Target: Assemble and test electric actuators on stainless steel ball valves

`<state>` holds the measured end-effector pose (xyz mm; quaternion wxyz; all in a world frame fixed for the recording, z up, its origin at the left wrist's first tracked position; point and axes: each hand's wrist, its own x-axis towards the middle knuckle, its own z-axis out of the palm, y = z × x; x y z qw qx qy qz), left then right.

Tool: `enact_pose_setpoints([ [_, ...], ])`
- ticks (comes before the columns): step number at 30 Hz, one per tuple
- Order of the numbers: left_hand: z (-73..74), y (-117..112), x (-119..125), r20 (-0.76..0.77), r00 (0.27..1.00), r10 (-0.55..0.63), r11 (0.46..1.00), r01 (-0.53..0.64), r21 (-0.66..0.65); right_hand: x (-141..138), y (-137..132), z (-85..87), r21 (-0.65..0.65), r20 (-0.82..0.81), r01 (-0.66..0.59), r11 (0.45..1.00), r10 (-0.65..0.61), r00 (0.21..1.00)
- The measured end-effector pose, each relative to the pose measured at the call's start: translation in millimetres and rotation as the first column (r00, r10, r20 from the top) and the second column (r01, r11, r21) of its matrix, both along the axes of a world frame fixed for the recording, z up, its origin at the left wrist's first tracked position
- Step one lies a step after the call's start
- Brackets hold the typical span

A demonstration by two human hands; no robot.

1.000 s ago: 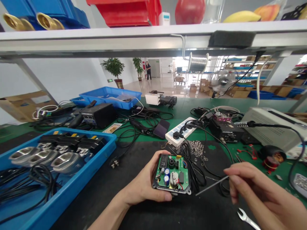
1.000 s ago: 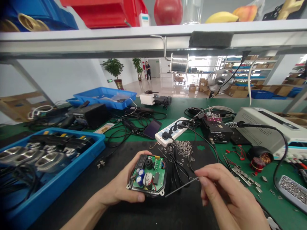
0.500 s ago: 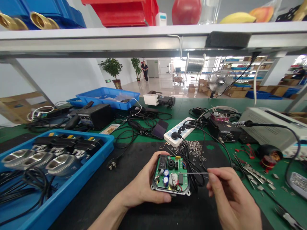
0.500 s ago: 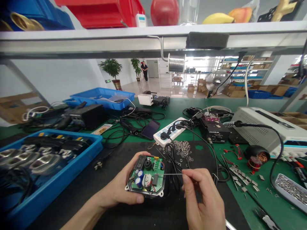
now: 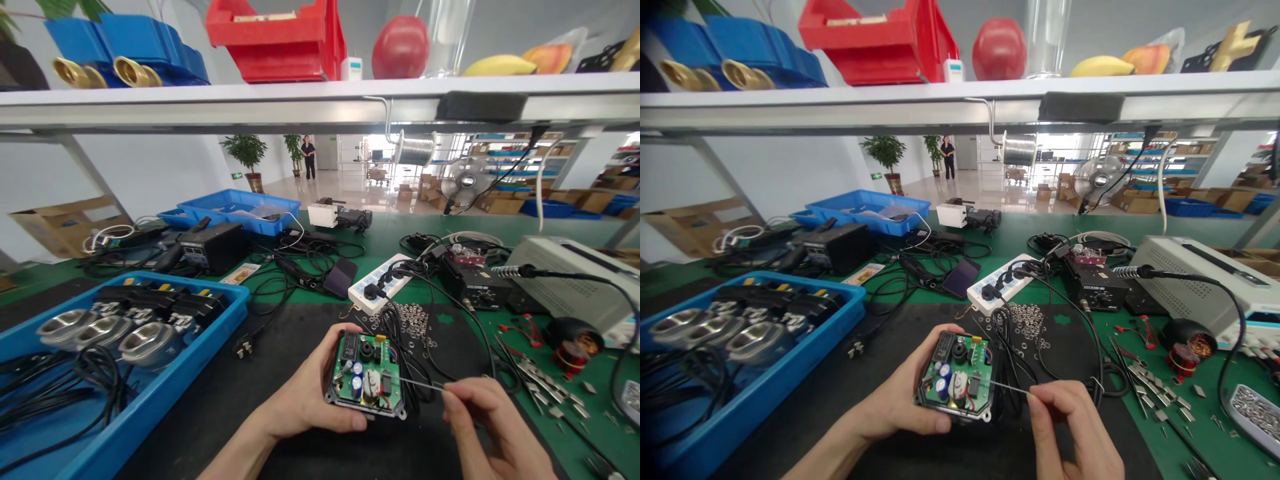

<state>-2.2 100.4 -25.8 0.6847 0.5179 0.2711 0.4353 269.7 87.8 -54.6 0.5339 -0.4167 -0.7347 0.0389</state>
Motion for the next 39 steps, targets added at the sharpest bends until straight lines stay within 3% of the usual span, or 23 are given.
enact_pose_setpoints([
  [7, 1.4, -0.6, 0.2, -0.012, 1.000, -0.004, 1.000, 0.004, 0.011, 0.9, 2.3, 3.3, 0.076, 0.068, 0.001, 0.997, -0.006, 0.998],
  [23, 0.0, -0.5, 2.3, -0.035, 0.999, 0.016, 1.000, -0.015, 0.016, -16.2, 4.7, 3.1, 0.065, 0.045, 0.032, 0.997, -0.035, 0.998],
  [31, 4.1, -1.1, 2.4, -0.040, 0.999, 0.002, 1.000, -0.002, 0.011, -6.8, 10.2, 9.3, 0.248, 0.126, -0.060, 0.967, 0.029, 0.992],
  [37, 0.8, -1.1, 1.3, -0.039, 0.999, 0.013, 1.000, -0.012, 0.016, -9.4, 10.6, 5.5, 0.066, 0.059, -0.084, 0.994, 0.080, 0.995],
  [39, 0.8, -0.9, 0.9, -0.044, 0.999, 0.010, 1.000, -0.010, 0.020, -9.0, 11.0, 5.3, 0.082, 0.066, -0.087, 0.993, 0.081, 0.995],
])
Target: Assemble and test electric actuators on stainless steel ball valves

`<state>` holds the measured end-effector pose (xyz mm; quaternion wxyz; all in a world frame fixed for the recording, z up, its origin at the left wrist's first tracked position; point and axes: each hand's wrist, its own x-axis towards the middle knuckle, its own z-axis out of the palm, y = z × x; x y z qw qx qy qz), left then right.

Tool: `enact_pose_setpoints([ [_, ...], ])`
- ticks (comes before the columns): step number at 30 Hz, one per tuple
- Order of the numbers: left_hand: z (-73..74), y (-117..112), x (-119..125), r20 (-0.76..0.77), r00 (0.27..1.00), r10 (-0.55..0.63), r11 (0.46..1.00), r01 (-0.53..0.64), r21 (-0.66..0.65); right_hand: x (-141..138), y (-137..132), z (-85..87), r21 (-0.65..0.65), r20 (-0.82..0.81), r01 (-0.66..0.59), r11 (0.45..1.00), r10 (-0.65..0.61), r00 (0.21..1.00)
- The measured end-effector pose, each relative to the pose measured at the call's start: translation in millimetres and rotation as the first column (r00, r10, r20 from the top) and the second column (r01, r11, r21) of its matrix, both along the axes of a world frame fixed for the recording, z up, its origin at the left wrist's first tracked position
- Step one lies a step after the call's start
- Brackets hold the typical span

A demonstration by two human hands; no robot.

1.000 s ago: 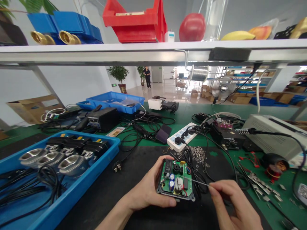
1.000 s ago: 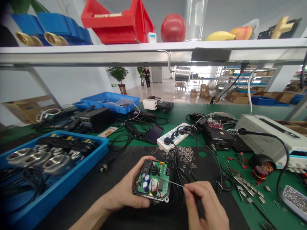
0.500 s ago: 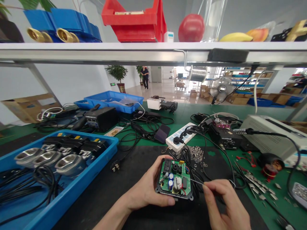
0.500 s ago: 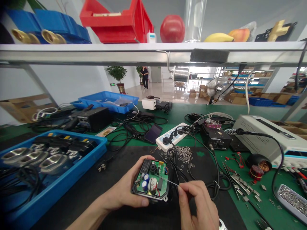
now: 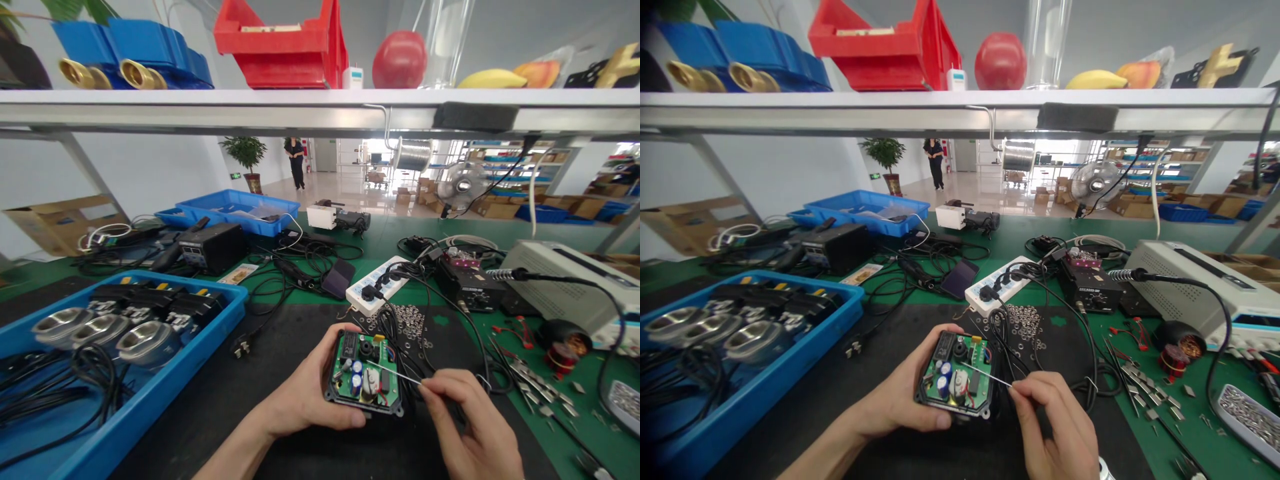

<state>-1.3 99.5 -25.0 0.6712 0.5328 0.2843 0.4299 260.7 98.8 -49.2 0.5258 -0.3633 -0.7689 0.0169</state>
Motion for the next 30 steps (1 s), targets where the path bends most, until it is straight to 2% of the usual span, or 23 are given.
enact_pose_setpoints([
  [6, 2.8, 0.2, 0.3, -0.012, 1.000, -0.006, 1.000, 0.006, -0.007, 6.4, 3.9, 5.7, 0.163, 0.105, -0.056, 0.985, 0.039, 0.994],
  [12, 1.0, 0.0, 0.7, -0.002, 1.000, -0.003, 1.000, 0.003, -0.014, 7.4, 2.6, 6.4, 0.164, 0.128, -0.008, 0.986, -0.013, 0.992],
  [18, 3.1, 0.3, 0.6, -0.017, 1.000, -0.007, 1.000, 0.007, 0.000, 11.8, 1.1, 18.6, 0.156, 0.211, -0.046, 0.987, 0.012, 0.977],
  [21, 4.6, 0.6, 0.9, -0.028, 1.000, -0.012, 1.000, 0.012, 0.005, 12.3, 0.9, 22.1, 0.113, 0.189, -0.079, 0.990, 0.056, 0.980],
  [26, 4.6, 0.7, 1.3, -0.024, 1.000, -0.011, 1.000, 0.011, 0.001, 8.6, -0.1, 18.0, -0.135, 0.019, -0.142, 0.981, 0.146, 0.989],
  [30, 4.5, -0.1, 2.3, -0.010, 1.000, -0.008, 1.000, 0.008, -0.004, 9.5, 0.2, 15.1, -0.103, 0.026, -0.145, 0.984, 0.148, 0.989],
])
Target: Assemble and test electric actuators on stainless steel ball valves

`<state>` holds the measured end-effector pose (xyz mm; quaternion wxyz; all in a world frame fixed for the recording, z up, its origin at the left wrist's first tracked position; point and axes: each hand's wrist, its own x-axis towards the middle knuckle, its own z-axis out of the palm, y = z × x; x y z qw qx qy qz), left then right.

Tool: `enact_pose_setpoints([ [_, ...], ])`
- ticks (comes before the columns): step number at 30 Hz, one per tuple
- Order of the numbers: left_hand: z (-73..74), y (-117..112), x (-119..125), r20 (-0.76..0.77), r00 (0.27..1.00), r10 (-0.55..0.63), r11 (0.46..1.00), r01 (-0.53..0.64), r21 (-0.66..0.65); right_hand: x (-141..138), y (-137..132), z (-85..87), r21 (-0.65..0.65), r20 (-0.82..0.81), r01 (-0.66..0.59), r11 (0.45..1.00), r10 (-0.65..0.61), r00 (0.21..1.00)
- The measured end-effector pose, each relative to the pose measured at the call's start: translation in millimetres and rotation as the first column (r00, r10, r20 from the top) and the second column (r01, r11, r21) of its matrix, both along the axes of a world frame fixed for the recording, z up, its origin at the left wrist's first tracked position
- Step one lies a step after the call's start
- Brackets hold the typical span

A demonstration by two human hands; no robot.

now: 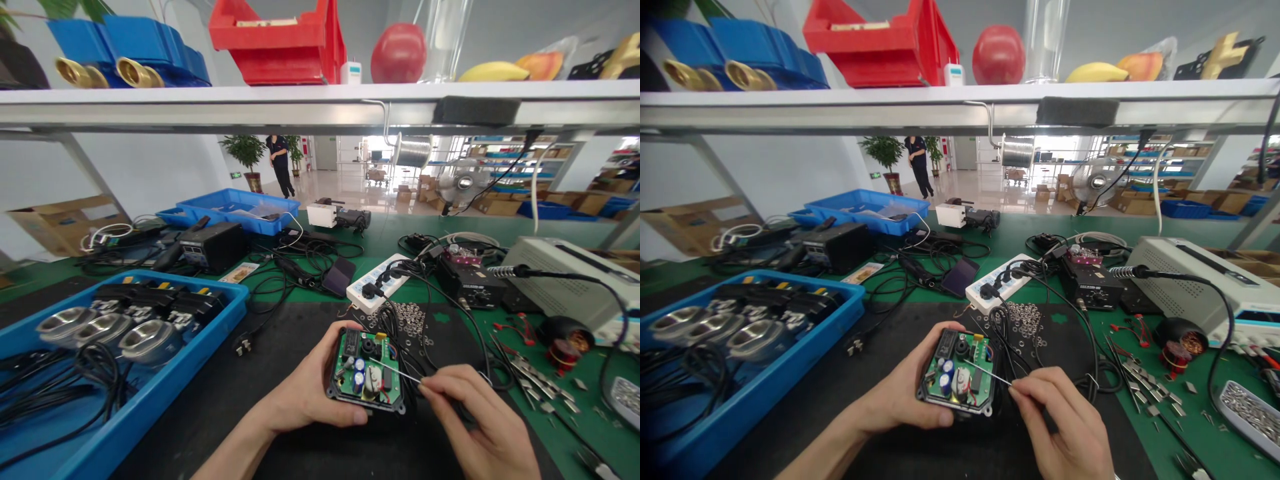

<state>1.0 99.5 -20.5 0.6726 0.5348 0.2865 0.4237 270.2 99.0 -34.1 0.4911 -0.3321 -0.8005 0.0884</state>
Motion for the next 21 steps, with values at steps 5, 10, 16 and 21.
enact_pose_setpoints([
  [5, 2.1, -0.2, -0.3, -0.005, 1.000, -0.004, 1.000, 0.004, -0.008, 0.5, -0.4, -1.5, -0.076, -0.034, 0.003, 0.997, -0.005, 0.999],
  [10, 1.9, 0.8, -1.4, -0.026, 1.000, -0.009, 1.000, 0.008, -0.006, -4.3, 0.7, 5.1, -0.490, -0.162, -0.046, 0.870, -0.040, 0.986],
  [16, 0.8, 1.3, -1.6, -0.015, 1.000, -0.008, 1.000, 0.008, 0.003, -7.0, -0.1, 12.8, -0.680, -0.238, -0.112, 0.724, -0.073, 0.968],
  [21, 4.1, 1.6, -3.4, -0.081, 0.997, 0.004, 0.999, 0.000, 0.040, -9.2, -3.3, 8.7, -0.591, -0.209, -0.054, 0.805, -0.087, 0.974],
])
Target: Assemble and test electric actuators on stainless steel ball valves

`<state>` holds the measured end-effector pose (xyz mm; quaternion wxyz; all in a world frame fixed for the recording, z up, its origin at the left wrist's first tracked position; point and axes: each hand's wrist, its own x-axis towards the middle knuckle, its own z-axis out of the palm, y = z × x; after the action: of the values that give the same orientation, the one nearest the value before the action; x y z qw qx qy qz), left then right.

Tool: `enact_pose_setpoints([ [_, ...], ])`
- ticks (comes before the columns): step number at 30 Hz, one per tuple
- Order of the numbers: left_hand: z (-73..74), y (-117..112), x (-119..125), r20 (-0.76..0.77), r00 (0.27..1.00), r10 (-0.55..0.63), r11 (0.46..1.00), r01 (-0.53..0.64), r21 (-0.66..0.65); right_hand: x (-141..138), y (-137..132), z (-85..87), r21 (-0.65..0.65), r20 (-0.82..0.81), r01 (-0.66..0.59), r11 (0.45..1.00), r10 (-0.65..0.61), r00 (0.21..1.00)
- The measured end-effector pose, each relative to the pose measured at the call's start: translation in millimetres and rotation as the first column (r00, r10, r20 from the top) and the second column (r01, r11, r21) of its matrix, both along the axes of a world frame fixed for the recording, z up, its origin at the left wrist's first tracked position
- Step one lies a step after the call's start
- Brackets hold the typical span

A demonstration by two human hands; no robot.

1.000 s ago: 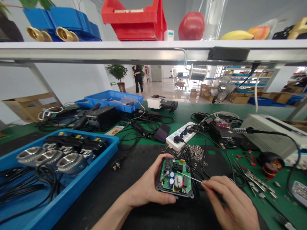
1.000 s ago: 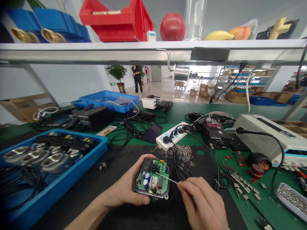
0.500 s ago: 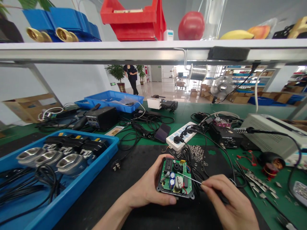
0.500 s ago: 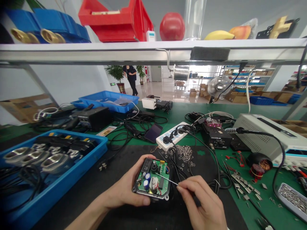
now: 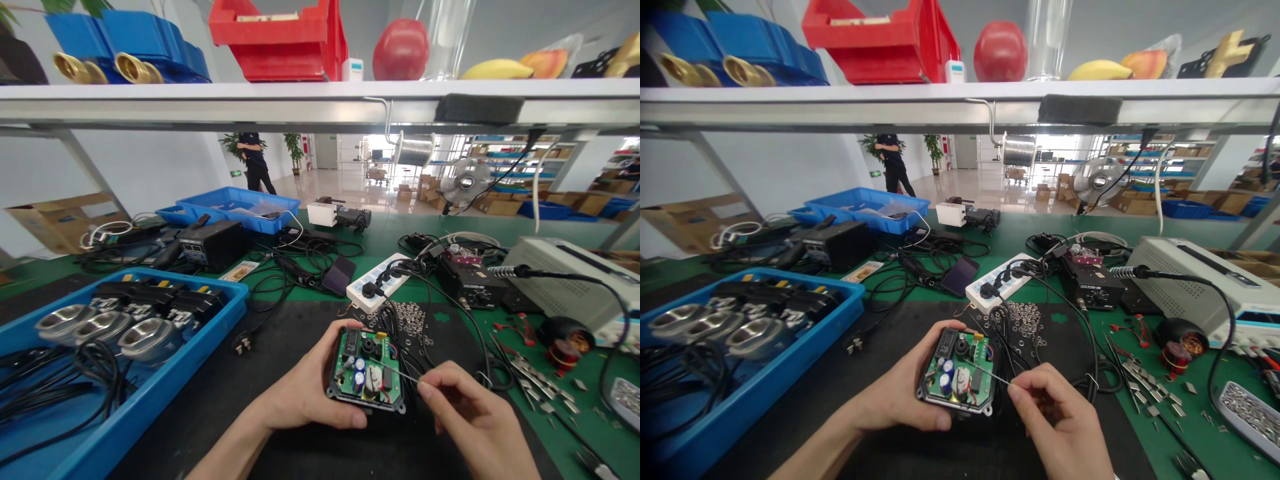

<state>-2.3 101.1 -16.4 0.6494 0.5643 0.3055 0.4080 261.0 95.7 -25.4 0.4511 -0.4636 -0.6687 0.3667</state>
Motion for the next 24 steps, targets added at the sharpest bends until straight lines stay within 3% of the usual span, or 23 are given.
enact_pose_setpoints([
  [8, -2.6, 5.2, -23.0, -0.212, 0.976, 0.054, 0.986, -0.019, 0.165, 1.9, 0.4, -8.6, 0.034, 0.032, -0.014, 0.999, 0.013, 0.999],
  [10, -0.7, 16.4, -32.6, -0.302, 0.936, 0.180, 0.962, -0.104, 0.253, 2.3, 0.5, -9.9, 0.035, 0.033, -0.013, 0.999, 0.012, 0.999],
  [12, 0.6, 37.9, -40.5, -0.409, 0.803, 0.433, 0.887, -0.301, 0.350, 2.4, 0.7, -11.4, 0.040, 0.031, -0.012, 0.999, 0.011, 0.999],
  [14, -0.1, 70.1, -45.1, -0.470, 0.655, 0.591, 0.804, -0.436, 0.404, 2.9, 1.1, -13.3, 0.039, 0.032, -0.015, 0.999, 0.014, 0.999],
  [16, -2.8, 109.2, -45.6, -0.553, 0.455, 0.698, 0.712, -0.521, 0.471, 3.8, 2.3, -15.3, 0.036, 0.040, -0.026, 0.999, 0.024, 0.999],
  [18, -6.2, 149.1, -41.5, -0.632, 0.281, 0.722, 0.667, -0.525, 0.529, 4.8, 4.1, -17.0, 0.036, 0.046, -0.037, 0.999, 0.035, 0.998],
  [20, -9.1, 184.5, -33.5, -0.699, 0.135, 0.702, 0.659, -0.496, 0.565, 5.2, 5.6, -18.4, 0.039, 0.046, -0.052, 0.998, 0.050, 0.998],
  [24, -12.9, 232.6, -13.7, -0.766, -0.086, 0.637, 0.667, -0.436, 0.604, 1.2, 5.1, -22.0, 0.031, -0.028, -0.021, 0.999, 0.022, 0.999],
])
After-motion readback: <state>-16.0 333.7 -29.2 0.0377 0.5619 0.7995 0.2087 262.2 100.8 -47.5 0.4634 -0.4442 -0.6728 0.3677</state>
